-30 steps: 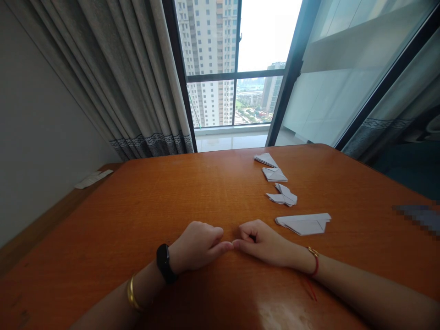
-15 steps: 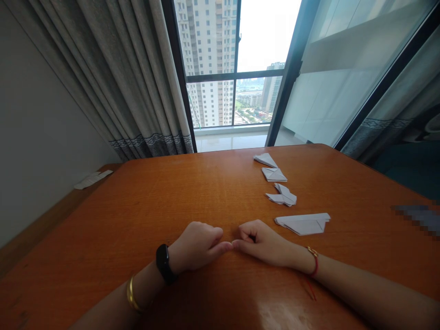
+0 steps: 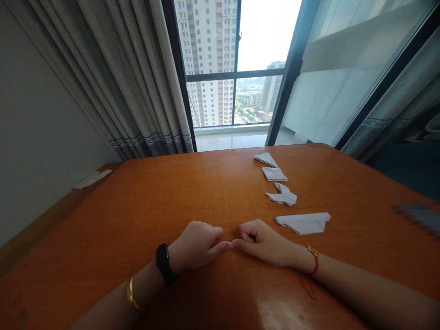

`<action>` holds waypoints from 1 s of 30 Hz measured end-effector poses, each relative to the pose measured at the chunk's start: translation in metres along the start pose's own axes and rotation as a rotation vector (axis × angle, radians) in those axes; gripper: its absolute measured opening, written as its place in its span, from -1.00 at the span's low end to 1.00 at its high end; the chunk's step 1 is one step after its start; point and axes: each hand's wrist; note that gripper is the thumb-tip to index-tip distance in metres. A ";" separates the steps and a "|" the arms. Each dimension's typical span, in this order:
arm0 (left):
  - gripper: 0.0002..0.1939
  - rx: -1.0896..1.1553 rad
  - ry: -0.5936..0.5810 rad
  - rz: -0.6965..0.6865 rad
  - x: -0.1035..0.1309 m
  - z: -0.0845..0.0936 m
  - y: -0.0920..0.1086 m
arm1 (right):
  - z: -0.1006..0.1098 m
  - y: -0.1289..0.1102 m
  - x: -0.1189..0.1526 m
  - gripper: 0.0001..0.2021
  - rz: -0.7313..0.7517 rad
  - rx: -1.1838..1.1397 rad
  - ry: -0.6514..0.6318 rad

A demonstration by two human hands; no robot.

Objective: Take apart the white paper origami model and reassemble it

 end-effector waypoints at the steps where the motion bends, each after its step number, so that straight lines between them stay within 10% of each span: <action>1: -0.52 -0.002 0.001 -0.001 0.000 0.000 0.000 | 0.000 0.000 0.000 -0.58 0.004 0.000 0.001; 30: -0.53 -0.014 0.012 -0.005 -0.001 0.000 -0.001 | 0.000 0.003 0.000 -0.57 0.009 -0.027 -0.005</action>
Point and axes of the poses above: each hand's wrist, its own x-axis away from the middle knuckle, its own z-axis out of the back of the hand, y = z × x, and after that the axes turned 9 degrees about -y, right-handed
